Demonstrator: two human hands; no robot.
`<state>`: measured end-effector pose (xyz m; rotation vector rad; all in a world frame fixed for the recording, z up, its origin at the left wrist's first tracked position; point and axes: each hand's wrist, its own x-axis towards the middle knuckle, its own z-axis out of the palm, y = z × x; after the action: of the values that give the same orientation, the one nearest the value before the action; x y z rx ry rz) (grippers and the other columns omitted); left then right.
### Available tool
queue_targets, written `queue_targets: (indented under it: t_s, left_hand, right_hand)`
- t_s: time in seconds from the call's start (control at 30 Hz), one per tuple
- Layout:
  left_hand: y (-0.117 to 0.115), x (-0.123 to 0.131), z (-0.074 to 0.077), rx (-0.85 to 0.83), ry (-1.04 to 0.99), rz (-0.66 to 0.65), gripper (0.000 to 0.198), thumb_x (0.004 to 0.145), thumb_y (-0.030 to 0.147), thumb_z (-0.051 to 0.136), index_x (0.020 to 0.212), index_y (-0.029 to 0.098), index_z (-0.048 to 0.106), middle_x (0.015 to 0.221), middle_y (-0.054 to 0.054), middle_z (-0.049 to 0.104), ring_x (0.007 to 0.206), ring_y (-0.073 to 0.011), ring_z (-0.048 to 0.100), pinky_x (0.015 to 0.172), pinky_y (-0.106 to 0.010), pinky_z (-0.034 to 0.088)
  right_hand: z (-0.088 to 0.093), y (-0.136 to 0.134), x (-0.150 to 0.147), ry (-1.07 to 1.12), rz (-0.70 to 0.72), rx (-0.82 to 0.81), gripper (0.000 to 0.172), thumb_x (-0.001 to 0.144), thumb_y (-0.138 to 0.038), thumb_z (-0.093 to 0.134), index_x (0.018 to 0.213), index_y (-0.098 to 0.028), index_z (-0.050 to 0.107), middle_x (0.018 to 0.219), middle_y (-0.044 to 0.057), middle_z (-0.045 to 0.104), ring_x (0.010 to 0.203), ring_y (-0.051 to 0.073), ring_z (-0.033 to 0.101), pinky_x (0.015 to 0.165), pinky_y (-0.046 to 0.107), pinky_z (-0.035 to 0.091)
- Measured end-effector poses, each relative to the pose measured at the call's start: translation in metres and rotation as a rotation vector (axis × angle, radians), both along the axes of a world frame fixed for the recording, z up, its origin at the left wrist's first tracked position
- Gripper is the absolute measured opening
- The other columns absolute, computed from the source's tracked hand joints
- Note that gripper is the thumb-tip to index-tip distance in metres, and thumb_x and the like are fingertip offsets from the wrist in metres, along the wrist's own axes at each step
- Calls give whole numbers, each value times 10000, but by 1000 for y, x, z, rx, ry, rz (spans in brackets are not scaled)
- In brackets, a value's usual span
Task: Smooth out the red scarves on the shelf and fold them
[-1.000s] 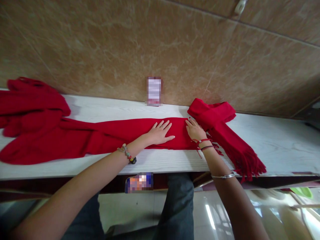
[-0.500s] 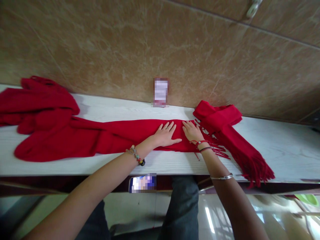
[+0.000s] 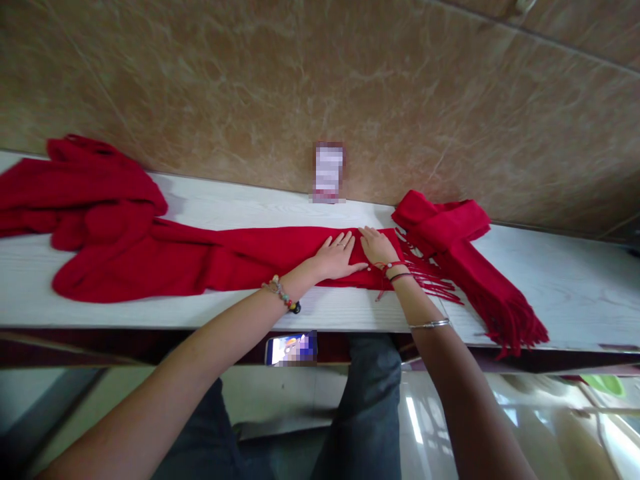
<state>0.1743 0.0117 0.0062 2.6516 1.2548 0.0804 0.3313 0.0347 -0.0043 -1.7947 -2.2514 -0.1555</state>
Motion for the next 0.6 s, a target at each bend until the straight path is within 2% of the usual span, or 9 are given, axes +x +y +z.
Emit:
queue_targets:
  t_s: [0.13, 0.27, 0.43, 0.6]
  left_hand:
    - [-2, -2, 0, -16, 27, 40, 852, 852, 630, 204, 1428, 7, 134, 1505, -145, 91, 1387, -263, 92, 1123, -433, 124]
    - [-5, -7, 4, -43, 68, 35, 748, 892, 541, 178, 1435, 28, 127, 1512, -123, 76, 1389, -255, 76, 1124, -431, 121]
    - [-5, -10, 6, -55, 98, 23, 622, 922, 409, 166, 1441, 68, 134, 1518, -85, 75, 1391, -234, 59, 1125, -435, 119]
    - [-1, -14, 9, -92, 122, 22, 627, 919, 450, 174, 1449, 120, 121, 1522, -43, 45, 1392, -236, 47, 1120, -458, 107]
  right_hand:
    - [-10, 0, 5, -22, -44, -7, 448, 889, -206, 294, 1275, -97, 493, 1330, 149, 488, 1253, 230, 421, 1015, 437, 359]
    - [-7, -4, 5, -41, -110, -48, 459, 903, -247, 287, 1321, -143, 446, 1373, 124, 443, 1269, 256, 396, 1011, 501, 335]
    - [-3, -8, -1, -46, -133, -60, 462, 914, -273, 278, 1337, -156, 425, 1394, 110, 418, 1282, 255, 377, 1020, 505, 318]
    - [-4, -9, -1, -78, -117, -36, 456, 917, -276, 276, 1335, -168, 424, 1383, 102, 436, 1274, 247, 389, 1012, 494, 333]
